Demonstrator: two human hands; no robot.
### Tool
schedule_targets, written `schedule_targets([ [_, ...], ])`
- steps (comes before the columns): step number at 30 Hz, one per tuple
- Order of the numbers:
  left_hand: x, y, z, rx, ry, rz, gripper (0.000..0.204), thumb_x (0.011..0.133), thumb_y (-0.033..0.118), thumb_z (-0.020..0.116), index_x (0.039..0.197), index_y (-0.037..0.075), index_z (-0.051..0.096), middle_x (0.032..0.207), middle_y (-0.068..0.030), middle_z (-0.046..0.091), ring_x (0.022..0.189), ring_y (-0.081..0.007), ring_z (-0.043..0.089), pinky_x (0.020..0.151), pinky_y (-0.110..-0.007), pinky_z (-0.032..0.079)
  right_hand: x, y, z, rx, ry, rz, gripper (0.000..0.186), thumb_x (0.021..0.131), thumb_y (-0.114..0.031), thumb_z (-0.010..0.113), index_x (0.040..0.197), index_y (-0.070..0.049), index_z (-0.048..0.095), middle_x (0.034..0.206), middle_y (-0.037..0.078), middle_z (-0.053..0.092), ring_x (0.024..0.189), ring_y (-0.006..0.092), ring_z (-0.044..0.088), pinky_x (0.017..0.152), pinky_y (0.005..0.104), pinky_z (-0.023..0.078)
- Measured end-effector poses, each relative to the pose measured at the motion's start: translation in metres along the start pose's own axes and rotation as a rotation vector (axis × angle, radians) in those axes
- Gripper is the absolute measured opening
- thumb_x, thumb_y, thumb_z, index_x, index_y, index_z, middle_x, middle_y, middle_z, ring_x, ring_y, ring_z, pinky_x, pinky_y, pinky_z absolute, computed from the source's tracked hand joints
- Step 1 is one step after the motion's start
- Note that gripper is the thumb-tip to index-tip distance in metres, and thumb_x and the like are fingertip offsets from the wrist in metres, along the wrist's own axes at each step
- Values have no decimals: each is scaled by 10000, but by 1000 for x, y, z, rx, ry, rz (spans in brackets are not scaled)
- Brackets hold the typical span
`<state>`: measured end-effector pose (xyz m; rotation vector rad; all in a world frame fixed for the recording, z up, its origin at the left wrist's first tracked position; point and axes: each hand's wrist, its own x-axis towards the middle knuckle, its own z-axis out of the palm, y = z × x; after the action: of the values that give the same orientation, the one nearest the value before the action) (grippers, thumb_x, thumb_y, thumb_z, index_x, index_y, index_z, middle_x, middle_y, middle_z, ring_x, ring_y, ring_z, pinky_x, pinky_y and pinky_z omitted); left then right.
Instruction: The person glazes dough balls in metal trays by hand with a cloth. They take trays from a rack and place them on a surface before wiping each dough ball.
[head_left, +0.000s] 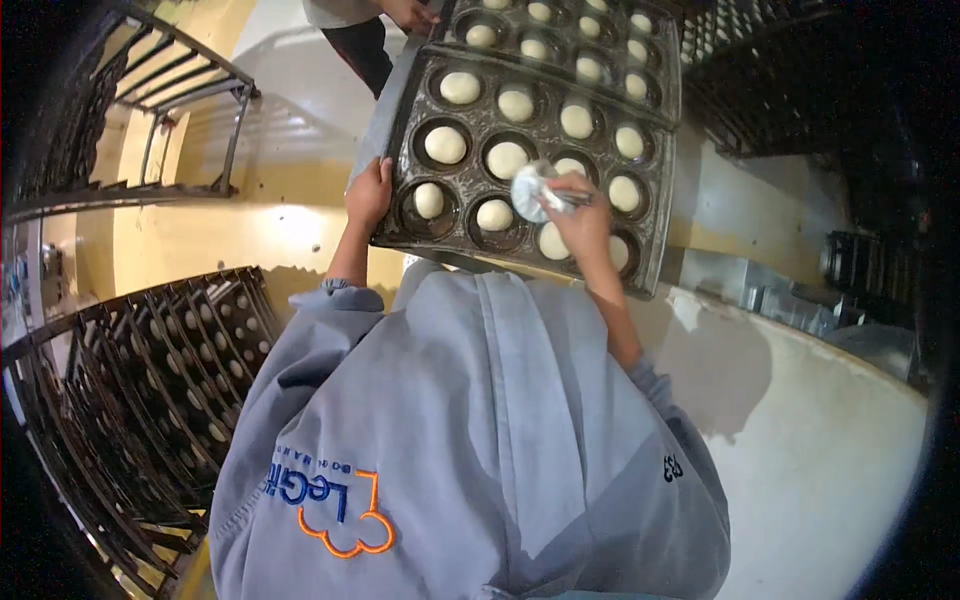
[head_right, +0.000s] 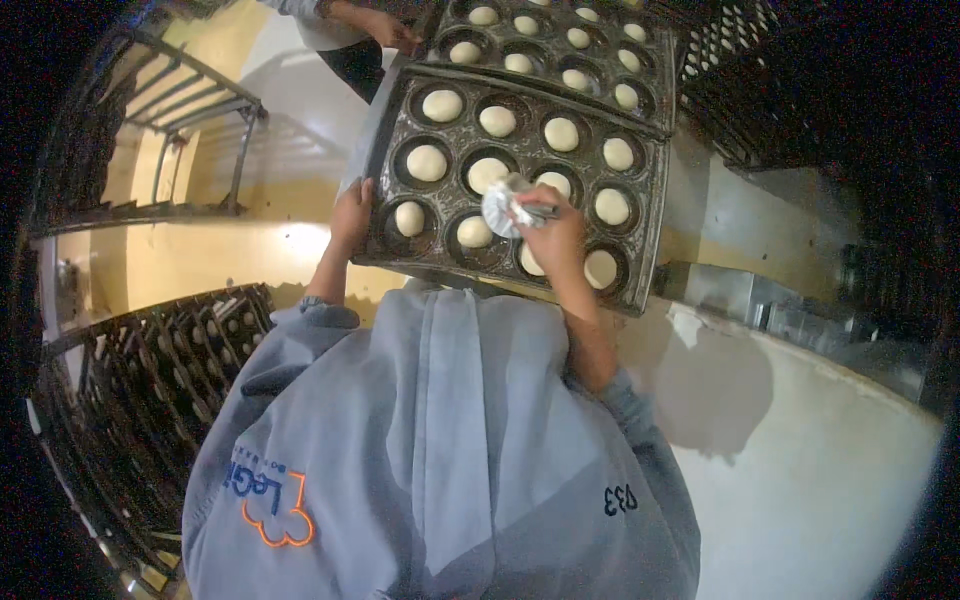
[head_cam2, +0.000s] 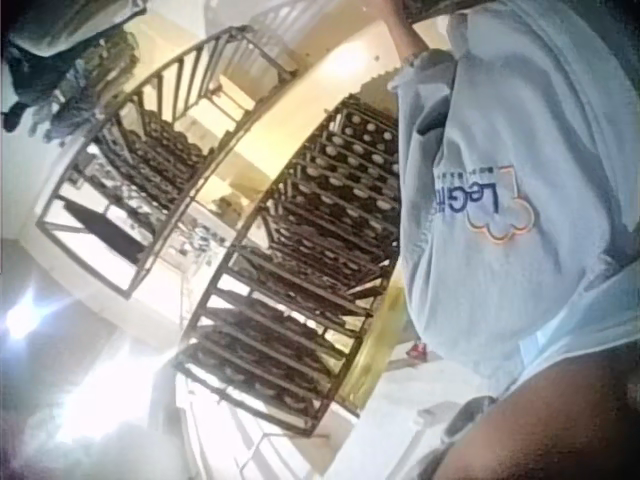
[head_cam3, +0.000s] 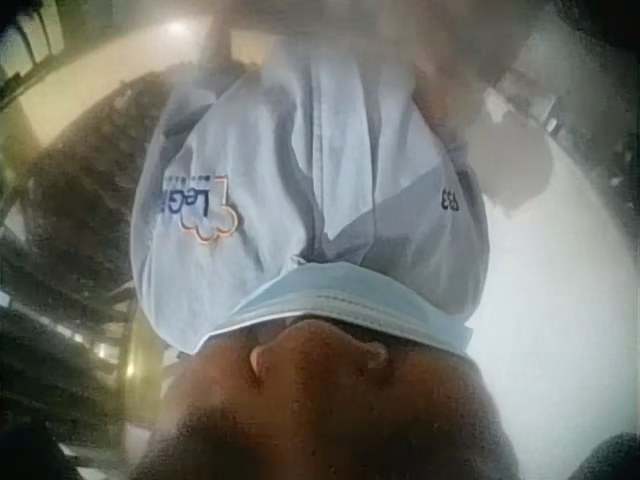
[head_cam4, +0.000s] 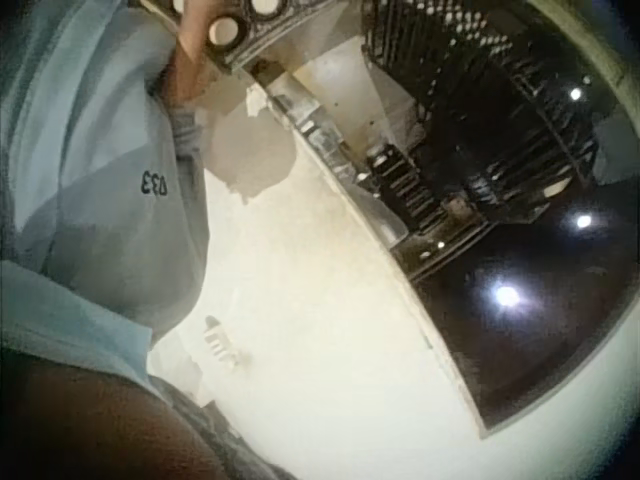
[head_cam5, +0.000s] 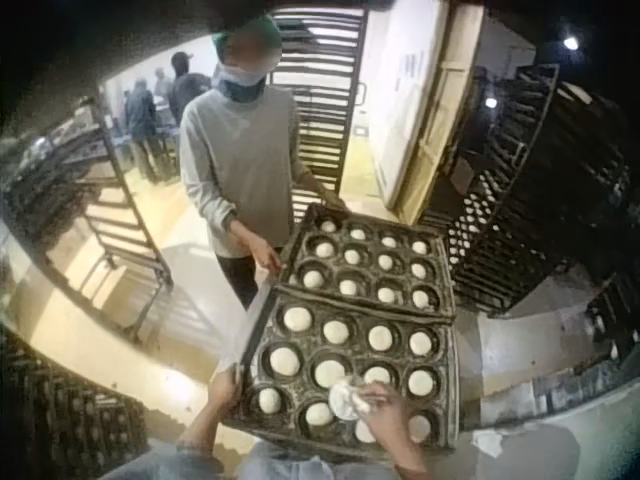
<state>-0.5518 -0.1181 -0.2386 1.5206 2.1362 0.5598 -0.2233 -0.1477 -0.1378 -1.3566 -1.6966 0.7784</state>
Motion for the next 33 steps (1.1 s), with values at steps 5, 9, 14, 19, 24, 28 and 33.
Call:
schedule_targets([
  [5, -1, 18, -8, 28, -16, 11, 448, 942, 452, 327, 1062, 85, 554, 956, -233, 625, 909, -412, 589, 784, -512, 445, -21, 42, 67, -140, -98, -84, 208, 683, -23, 730, 862, -50, 627, 899, 104, 653, 843, 219, 631, 730, 315, 481],
  [9, -3, 13, -8, 20, -29, -13, 387, 938, 431, 354, 1011, 94, 530, 879, -221, 632, 839, -408, 602, 708, -508, 459, -22, 17, 58, -79, -235, 160, 174, 705, -47, 740, 838, -31, 629, 852, 85, 664, 833, 152, 617, 738, 301, 475],
  [14, -8, 12, -5, -52, 48, -20, 372, 932, 422, 378, 1006, 104, 556, 833, -196, 637, 784, -393, 609, 677, -502, 459, -3, -19, 52, -137, -2, 99, 147, 723, -14, 715, 836, -43, 625, 812, 53, 644, 732, 154, 600, 699, 275, 473],
  [19, -7, 9, 7, -113, 81, 55, 371, 931, 415, 385, 1015, 110, 577, 803, -180, 641, 759, -380, 614, 659, -490, 466, -24, 26, 78, -359, -193, 105, 166, 716, -28, 723, 836, -26, 608, 825, 83, 635, 744, 176, 594, 713, 285, 467],
  [24, 2, 10, 7, -139, -3, 11, 375, 926, 414, 396, 1024, 106, 586, 827, -181, 645, 780, -372, 619, 670, -485, 470, -10, -11, 67, -248, -107, 71, 194, 705, -32, 728, 848, -15, 598, 822, 62, 637, 755, 146, 595, 694, 270, 474],
  [28, 1, 3, 2, -218, -21, -41, 382, 914, 415, 414, 1081, 118, 586, 873, -192, 646, 819, -373, 619, 705, -485, 472, 19, -62, 97, -66, 22, -127, 174, 710, -16, 720, 839, -12, 602, 820, 50, 633, 762, 113, 585, 710, 249, 474],
  [33, -2, 12, 10, -251, -55, -16, 390, 905, 410, 429, 1093, 104, 582, 896, -204, 642, 839, -386, 613, 738, -487, 467, 12, -6, 164, -222, -100, -90, 206, 682, -12, 687, 866, -43, 600, 803, 124, 621, 787, 306, 613, 712, 341, 479],
])
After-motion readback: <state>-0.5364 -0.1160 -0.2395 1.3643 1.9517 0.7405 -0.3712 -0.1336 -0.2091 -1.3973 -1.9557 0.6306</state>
